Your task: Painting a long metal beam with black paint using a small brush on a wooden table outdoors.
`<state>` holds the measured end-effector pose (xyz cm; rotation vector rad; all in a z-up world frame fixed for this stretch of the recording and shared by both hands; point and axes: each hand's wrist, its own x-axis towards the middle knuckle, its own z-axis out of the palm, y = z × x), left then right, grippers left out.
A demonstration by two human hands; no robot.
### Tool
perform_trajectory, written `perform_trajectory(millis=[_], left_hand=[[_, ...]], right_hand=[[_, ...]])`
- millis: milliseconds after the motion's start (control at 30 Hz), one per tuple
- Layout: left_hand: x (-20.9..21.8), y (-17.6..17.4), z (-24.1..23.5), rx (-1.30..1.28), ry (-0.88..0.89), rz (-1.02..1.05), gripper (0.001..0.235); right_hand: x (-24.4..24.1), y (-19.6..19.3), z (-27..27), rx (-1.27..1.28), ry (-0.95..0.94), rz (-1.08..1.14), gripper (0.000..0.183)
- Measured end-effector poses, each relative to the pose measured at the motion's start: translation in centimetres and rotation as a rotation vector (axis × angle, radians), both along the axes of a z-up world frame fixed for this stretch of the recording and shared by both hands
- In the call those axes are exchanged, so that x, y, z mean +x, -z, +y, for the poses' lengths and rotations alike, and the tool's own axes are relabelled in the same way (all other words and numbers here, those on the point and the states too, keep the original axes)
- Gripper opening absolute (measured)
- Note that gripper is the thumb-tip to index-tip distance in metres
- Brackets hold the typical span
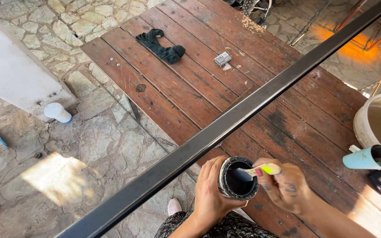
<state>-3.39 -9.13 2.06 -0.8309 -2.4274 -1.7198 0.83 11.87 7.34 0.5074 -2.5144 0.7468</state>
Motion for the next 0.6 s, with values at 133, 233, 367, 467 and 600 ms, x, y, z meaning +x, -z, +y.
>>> perform_trajectory(millis=[133,233,367,467,600], left_hand=[[-0.3,-0.3,-0.9,0.009,0.021,-0.031,0.104],[-0.8,-0.5,-1.4,0.004,0.026,-0.078,0.105],[-1.2,-0.7,-2.3,0.051,0.026,-0.079,0.097],[-1.5,-0.2,-2.9,0.022,0.029,-0.117,0.099],[-1.6,1.0,-3.1,0.018,0.042,-0.105,0.095]], right_hand=[[0.0,-0.1,-1.0,-0.068,0.012,-0.105,0.023],[0.0,-0.1,-0.6,-0.318,0.153,-0.121,0.02],[-0.8,-0.8,-1.5,-0.646,0.157,-0.233,0.026],[-0.5,0.1,-1.9,-0.643,0.203,-0.251,0.027],[0.6,2.7,-1.1,-0.155,0.128,0.083,0.019]])
